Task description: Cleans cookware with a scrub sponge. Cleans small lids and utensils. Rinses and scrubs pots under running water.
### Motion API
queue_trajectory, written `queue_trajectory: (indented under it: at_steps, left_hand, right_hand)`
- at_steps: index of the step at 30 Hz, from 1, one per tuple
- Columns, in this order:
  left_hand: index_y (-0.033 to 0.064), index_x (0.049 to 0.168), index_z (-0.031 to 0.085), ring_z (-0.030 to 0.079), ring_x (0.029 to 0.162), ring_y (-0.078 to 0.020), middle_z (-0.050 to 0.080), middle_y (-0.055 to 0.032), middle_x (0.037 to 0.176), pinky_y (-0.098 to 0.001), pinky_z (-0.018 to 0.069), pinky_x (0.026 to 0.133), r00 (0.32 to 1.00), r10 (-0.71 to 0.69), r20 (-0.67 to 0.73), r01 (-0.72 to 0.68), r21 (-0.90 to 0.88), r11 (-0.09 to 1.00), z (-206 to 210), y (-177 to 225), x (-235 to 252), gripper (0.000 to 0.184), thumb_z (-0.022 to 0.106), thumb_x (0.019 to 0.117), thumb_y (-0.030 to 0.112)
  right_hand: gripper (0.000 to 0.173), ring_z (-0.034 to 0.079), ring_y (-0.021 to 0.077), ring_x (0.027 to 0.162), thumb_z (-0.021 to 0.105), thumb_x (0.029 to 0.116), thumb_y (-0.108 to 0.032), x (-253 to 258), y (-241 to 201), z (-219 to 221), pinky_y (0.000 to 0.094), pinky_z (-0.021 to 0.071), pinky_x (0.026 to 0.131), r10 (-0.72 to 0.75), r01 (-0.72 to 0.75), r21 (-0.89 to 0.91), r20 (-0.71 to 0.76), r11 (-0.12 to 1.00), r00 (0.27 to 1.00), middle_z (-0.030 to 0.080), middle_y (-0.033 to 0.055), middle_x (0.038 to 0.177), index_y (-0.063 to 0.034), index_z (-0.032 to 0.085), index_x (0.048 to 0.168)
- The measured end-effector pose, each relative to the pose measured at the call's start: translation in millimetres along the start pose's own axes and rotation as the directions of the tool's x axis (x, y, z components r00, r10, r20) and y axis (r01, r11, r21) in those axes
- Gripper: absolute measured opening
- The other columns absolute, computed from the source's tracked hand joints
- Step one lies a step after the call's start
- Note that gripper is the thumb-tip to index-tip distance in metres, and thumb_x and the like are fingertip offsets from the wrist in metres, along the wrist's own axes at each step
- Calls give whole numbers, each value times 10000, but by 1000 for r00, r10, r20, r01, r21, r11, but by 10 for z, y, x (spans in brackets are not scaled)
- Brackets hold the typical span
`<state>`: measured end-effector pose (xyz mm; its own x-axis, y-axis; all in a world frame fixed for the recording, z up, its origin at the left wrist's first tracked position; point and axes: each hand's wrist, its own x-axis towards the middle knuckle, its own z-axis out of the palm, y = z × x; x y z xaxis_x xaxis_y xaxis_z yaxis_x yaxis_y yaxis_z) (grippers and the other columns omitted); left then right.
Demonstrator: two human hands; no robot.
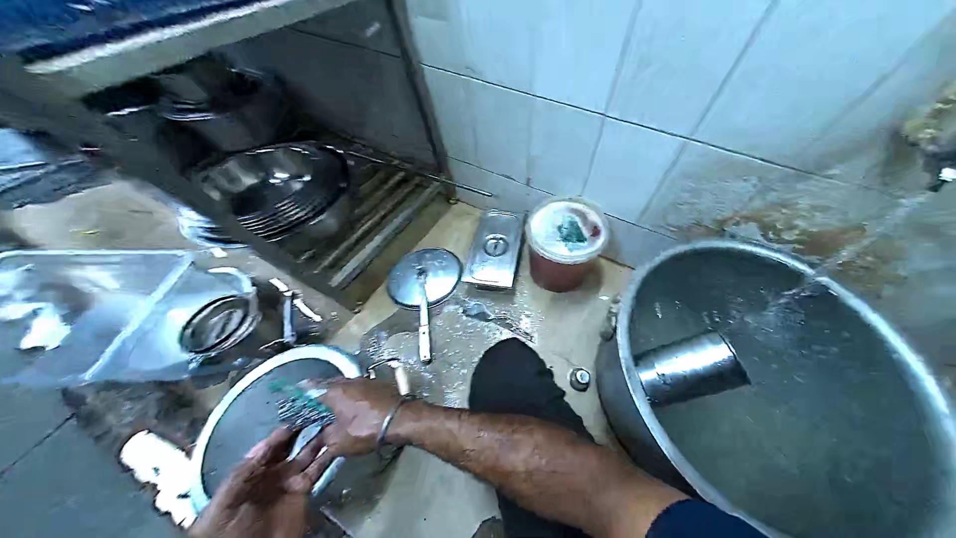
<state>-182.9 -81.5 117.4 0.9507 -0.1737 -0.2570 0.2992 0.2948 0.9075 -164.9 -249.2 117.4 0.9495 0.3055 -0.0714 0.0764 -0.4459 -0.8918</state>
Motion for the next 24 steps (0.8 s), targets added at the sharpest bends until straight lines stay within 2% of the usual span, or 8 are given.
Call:
queue_trajectory:
  at_steps: [3, 6, 9, 10, 12, 15, 20, 24]
  left_hand:
    - [166, 1054, 711, 745, 941, -190, 769, -17, 1065, -406, 625, 809, 998, -24, 61, 22, 30, 999, -163, -8, 107, 398, 332, 1062, 288]
    - [86, 1085, 649, 751, 874, -179, 759, -41, 1003, -346, 638, 728, 992, -76, -97, 96, 212, 972, -161, -45, 134, 293, 378, 1095, 198]
    - [15, 1135, 617, 740, 856, -173, 736, -68, 1004, -339, 630, 694, 973, -66, -221, 165, 468, 868, -238, -209, 226, 207, 488, 1074, 166]
    - [-6, 1172, 622, 718, 910, -178, 716, -93, 1053, -361, 616, 748, 980, -38, -197, 150, 596, 789, -326, -292, 280, 233, 523, 1059, 172]
    - [-62, 1250, 633, 664, 1030, -293, 674, -224, 1161, -496, 553, 896, 993, 22, -115, 85, 842, 533, -508, -485, 386, 325, 579, 1023, 164]
    - [-43, 1380, 584, 549, 1314, -462, 588, -307, 1379, -638, 394, 1114, 996, 22, -90, 84, 981, 175, -638, -709, 497, 455, 633, 990, 185]
    - [8, 1524, 446, 484, 1397, -435, 504, -276, 1494, -592, 393, 1147, 983, -18, -183, 182, 982, -49, -874, -1083, 630, 656, 688, 958, 235]
    - [100, 1410, 589, 568, 1318, -384, 607, -198, 1406, -643, 419, 1078, 953, -117, -280, 243, 934, -264, -869, -1235, 635, 512, 632, 966, 352]
  right_hand:
    - [667, 617, 343, 1262, 754, 882, -84, -20, -66, -107, 564, 492, 1059, -20, 22, 36, -34, 999, 999, 641, 187, 1374, -31, 502, 1497]
    - [652, 639, 356, 1212, 709, 887, -33, -33, -91, -235, 569, 512, 1022, 0, 11, 88, -131, 996, 991, 658, 210, 1323, -27, 494, 1503]
    - [661, 650, 373, 1190, 692, 884, -15, -57, -94, -374, 590, 525, 997, 61, -24, 168, -219, 986, 974, 663, 218, 1310, -49, 489, 1512]
    - [637, 654, 379, 1183, 675, 897, -22, -73, -99, -422, 597, 525, 990, 85, -40, 188, -237, 981, 968, 668, 223, 1298, -50, 496, 1507]
    - [586, 661, 389, 1161, 644, 919, -32, -112, -93, -480, 602, 525, 975, 125, -73, 211, -247, 975, 961, 675, 239, 1266, -36, 512, 1489]
    - [489, 672, 374, 1128, 626, 943, -69, -145, -41, -470, 587, 535, 950, 151, -107, 192, -234, 975, 960, 686, 231, 1221, -32, 560, 1427]
    - [474, 671, 357, 1140, 626, 918, -57, -219, 34, -417, 578, 533, 964, 126, -94, 157, -209, 983, 970, 686, 216, 1231, -31, 581, 1390]
    - [464, 655, 356, 1187, 609, 942, -70, -271, 33, -447, 573, 516, 1004, 153, -132, 131, -163, 983, 975, 671, 217, 1282, -34, 583, 1404]
